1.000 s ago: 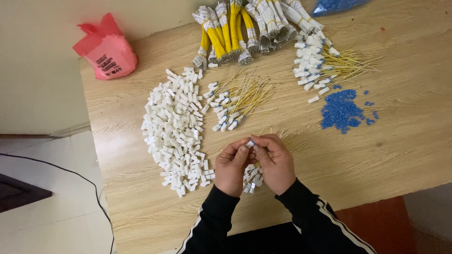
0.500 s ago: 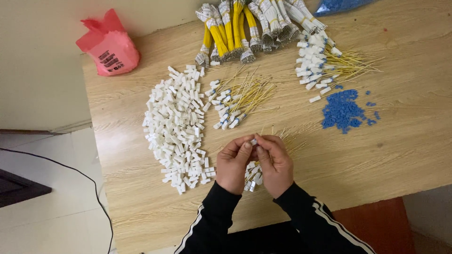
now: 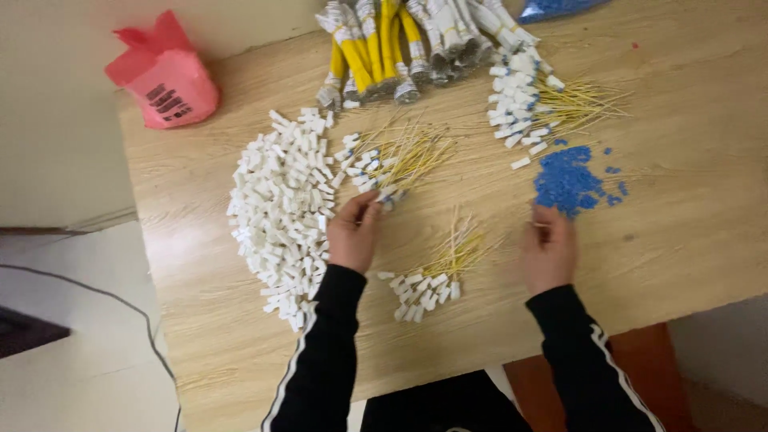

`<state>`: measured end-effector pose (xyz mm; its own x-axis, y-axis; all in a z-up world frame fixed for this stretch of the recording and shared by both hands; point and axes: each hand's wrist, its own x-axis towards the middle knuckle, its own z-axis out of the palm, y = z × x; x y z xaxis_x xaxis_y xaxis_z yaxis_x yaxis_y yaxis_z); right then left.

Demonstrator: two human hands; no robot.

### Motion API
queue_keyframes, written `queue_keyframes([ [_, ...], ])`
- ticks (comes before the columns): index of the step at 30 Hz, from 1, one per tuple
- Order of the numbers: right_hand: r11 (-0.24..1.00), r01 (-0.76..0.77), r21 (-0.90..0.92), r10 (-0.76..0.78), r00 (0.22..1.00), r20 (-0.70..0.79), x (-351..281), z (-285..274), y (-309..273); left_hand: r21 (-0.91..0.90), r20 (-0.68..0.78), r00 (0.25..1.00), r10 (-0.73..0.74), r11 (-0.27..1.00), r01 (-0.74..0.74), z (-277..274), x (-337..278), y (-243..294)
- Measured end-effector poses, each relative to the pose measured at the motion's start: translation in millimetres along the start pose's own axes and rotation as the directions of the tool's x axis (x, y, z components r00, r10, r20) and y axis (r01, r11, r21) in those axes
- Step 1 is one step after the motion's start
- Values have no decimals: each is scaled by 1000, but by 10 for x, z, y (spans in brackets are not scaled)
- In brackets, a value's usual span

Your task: Assembling small electrical components by attaching blue caps to wires

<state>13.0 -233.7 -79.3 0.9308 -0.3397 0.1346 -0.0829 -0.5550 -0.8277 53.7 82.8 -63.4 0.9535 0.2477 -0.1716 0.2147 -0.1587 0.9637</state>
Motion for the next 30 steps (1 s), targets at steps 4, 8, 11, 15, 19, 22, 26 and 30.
queue_keyframes([
  [4,940,-166,-297,148,986,-82,108,-423,875,94,-4,1000,17,995,-17,-42,-14,-143],
  [8,801,-405,-440,368,914,-172,247,-420,1147,348,-22,978,208,919,-187,-14,-131,-49],
  [11,788,-401,-467,366,915,-168,280,-367,980,449,-17,947,320,849,-279,-21,-303,83],
  [15,801,-367,-474,366,926,-98,306,-385,480,603,126,953,277,741,-295,-85,-661,59],
  [19,817,-336,-469,345,936,-70,387,-438,812,699,301,922,244,601,-387,-180,-857,-85],
  [22,802,-305,-513,344,939,-21,399,-473,806,694,320,931,177,625,-357,-206,-880,-131],
  [26,819,-155,-553,187,982,3,359,-494,559,617,357,874,330,619,-486,-273,-840,-275],
  [30,887,-351,-300,375,927,22,221,-438,42,559,357,838,413,624,-546,-316,-858,-210],
])
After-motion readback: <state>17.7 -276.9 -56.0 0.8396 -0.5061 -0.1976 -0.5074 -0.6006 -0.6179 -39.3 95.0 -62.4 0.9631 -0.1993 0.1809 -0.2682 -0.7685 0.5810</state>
